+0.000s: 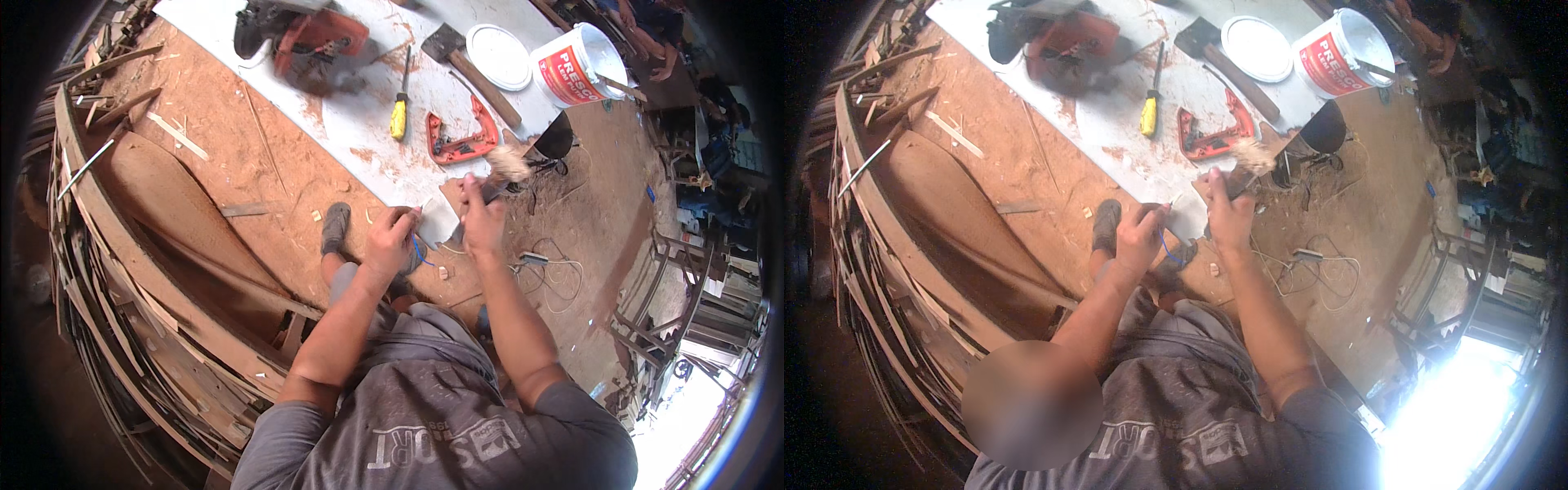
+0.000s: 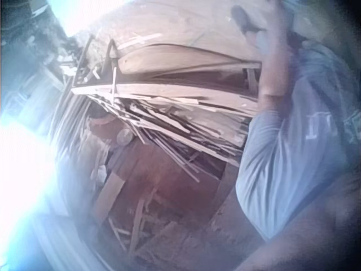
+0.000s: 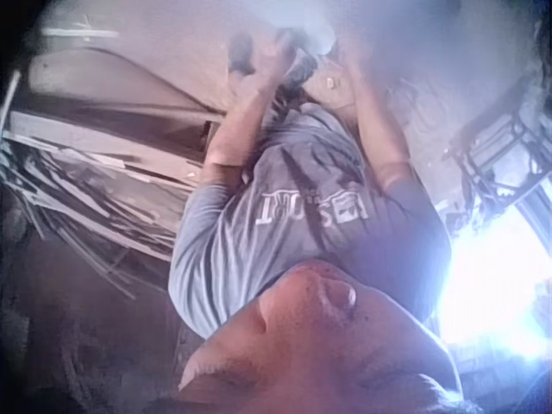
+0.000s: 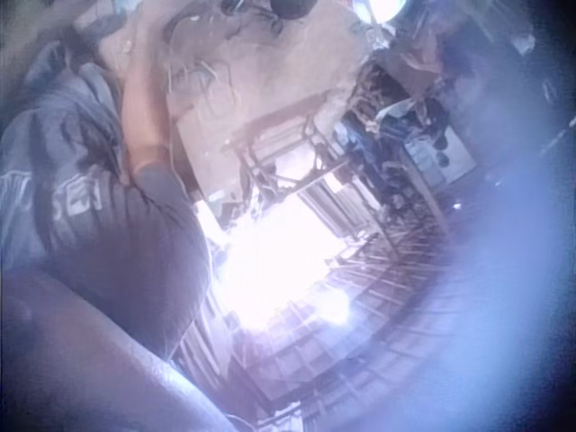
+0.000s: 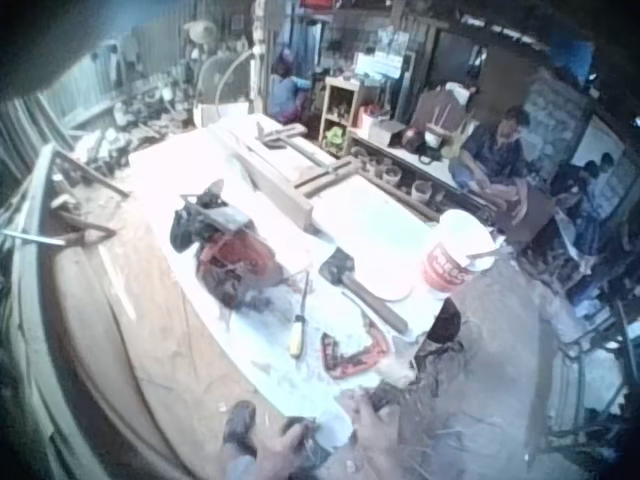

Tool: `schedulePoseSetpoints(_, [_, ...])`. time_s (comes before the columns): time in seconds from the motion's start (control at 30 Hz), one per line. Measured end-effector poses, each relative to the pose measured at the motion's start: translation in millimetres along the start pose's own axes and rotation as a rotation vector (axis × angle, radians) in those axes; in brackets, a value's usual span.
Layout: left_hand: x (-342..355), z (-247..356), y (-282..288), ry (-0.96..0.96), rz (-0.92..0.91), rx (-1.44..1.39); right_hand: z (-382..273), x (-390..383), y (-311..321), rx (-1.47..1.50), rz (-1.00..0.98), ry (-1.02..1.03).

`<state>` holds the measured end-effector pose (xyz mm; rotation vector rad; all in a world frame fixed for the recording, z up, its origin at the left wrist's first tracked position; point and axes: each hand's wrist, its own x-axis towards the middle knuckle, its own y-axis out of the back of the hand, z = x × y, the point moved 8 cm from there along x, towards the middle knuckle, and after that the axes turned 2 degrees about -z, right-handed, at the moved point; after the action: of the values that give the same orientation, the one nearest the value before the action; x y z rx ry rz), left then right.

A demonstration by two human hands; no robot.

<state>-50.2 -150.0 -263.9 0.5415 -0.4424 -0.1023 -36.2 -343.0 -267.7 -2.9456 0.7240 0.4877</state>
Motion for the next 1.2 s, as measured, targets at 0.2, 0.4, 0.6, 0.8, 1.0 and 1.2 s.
schedulePoseSetpoints(0.2, [5,1,-8,-0.097,0.009,0.254,-24,17,-39,0.465,-0.301,0.098])
schedulePoseSetpoints(0.4, [-1,-16,-18,-0.1,-0.018,0.134,4,17,-49,0.598,-0.395,0.172])
schedulePoseSetpoints(0.6, [6,-16,-17,-0.127,-0.002,0.116,6,12,-53,0.562,-0.49,0.311])
schedulePoseSetpoints(0.8, [8,-16,-17,-0.1,-0.076,0.113,3,5,-58,0.485,-0.496,0.339])
schedulePoseSetpoints(1.0, [12,-16,-16,-0.084,-0.077,0.106,5,3,-57,0.446,-0.487,0.346])
schedulePoseSetpoints(1.2, [11,-21,-17,-0.067,-0.122,0.086,6,3,-57,0.444,-0.497,0.332])
